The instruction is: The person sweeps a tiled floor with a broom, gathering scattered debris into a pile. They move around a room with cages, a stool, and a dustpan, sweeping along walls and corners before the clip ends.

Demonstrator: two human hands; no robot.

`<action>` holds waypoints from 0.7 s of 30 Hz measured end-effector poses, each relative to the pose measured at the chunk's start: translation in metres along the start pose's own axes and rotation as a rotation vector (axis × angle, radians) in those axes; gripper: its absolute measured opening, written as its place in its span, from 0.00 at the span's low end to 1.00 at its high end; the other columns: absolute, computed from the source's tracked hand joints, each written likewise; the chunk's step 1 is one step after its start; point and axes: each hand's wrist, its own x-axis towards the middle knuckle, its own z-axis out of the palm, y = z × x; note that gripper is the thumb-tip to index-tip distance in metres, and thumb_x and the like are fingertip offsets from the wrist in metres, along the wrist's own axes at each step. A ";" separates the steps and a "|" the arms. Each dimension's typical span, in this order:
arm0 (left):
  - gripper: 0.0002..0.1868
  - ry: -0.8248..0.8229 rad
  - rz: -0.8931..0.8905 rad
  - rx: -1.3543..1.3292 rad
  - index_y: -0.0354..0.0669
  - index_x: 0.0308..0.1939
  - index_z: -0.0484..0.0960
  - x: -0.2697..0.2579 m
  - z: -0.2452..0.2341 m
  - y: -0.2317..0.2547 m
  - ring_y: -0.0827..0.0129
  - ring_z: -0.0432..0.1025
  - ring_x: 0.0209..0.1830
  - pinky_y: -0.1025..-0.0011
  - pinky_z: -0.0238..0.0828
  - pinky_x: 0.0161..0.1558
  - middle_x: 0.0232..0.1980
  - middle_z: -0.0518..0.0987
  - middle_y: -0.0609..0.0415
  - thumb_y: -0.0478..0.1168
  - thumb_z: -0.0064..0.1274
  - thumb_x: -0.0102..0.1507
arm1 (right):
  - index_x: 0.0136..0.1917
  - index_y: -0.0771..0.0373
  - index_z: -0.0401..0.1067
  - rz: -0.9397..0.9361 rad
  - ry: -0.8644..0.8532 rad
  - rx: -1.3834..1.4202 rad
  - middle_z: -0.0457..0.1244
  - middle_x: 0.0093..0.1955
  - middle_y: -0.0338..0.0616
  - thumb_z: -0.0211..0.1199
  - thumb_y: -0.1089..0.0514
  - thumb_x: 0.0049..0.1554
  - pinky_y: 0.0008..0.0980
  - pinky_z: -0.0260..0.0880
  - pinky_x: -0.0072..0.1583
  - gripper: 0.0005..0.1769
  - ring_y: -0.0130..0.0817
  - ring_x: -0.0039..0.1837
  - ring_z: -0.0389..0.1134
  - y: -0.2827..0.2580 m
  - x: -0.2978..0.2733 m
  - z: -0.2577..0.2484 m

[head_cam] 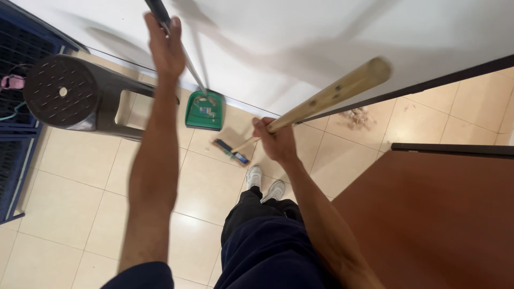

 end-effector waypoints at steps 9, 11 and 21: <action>0.23 0.342 -0.176 -0.373 0.54 0.32 0.67 -0.129 0.063 0.116 0.76 0.62 0.36 0.67 0.68 0.45 0.33 0.64 0.66 0.41 0.66 0.74 | 0.29 0.53 0.72 0.072 0.208 0.001 0.61 0.26 0.29 0.62 0.48 0.74 0.33 0.64 0.39 0.30 0.24 0.32 0.62 -0.024 -0.033 -0.065; 0.24 0.325 -0.203 -0.273 0.52 0.29 0.68 -0.164 0.076 0.112 0.74 0.66 0.31 0.65 0.70 0.42 0.27 0.67 0.64 0.42 0.69 0.72 | 0.30 0.51 0.76 0.048 0.244 -0.084 0.64 0.26 0.34 0.65 0.47 0.72 0.37 0.69 0.44 0.27 0.31 0.34 0.67 0.013 -0.032 -0.075; 0.26 0.262 -0.007 -0.245 0.50 0.17 0.67 -0.309 0.121 0.090 0.71 0.67 0.13 0.72 0.62 0.25 0.14 0.69 0.58 0.33 0.69 0.61 | 0.40 0.48 0.83 0.156 0.258 -0.103 0.72 0.36 0.39 0.72 0.41 0.65 0.40 0.73 0.53 0.16 0.37 0.44 0.75 0.103 -0.063 -0.125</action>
